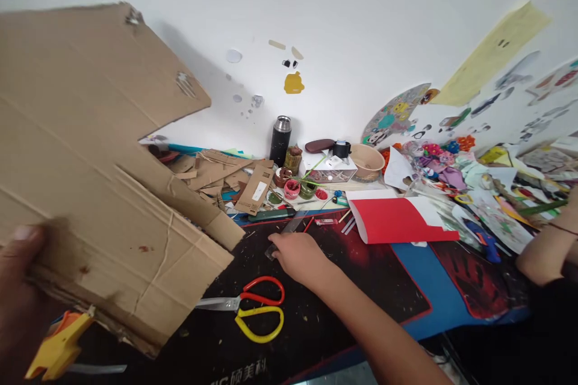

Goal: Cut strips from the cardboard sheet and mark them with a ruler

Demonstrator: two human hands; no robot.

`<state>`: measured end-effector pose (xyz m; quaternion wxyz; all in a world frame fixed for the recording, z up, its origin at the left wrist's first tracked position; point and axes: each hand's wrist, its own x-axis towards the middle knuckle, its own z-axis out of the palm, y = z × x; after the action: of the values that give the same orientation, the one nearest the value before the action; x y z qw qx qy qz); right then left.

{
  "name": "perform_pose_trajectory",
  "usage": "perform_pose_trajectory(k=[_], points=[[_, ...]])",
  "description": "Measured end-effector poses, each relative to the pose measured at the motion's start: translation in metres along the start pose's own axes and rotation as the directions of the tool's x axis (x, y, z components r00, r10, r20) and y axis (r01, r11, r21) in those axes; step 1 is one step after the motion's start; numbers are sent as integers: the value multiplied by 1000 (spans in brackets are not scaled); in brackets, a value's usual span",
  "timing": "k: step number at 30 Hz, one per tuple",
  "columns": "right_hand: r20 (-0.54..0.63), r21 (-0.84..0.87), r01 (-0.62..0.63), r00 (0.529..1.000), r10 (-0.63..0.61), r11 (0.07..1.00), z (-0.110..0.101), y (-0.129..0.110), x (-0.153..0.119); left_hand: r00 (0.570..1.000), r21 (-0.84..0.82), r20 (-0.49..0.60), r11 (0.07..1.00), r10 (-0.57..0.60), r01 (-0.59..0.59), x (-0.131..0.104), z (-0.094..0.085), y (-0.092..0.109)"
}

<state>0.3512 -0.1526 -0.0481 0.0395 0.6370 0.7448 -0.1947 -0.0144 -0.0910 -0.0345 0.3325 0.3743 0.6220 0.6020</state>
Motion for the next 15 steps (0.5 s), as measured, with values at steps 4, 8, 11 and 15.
perform_pose_trajectory(k=[4,8,11,15], points=[[-46,130,40,998,-34,991,2,2,5,979,-232,-50,956,-197,180,-10,13,13],[-155,561,133,986,-54,817,0,-12,9,976,-331,-38,924,-214,190,-15,16,22],[-194,811,193,979,-58,552,3,-26,16,971,-334,-10,916,-238,221,-16,16,20],[-213,905,215,976,-49,367,12,-40,28,964,-320,-8,914,-266,250,-15,17,9]])
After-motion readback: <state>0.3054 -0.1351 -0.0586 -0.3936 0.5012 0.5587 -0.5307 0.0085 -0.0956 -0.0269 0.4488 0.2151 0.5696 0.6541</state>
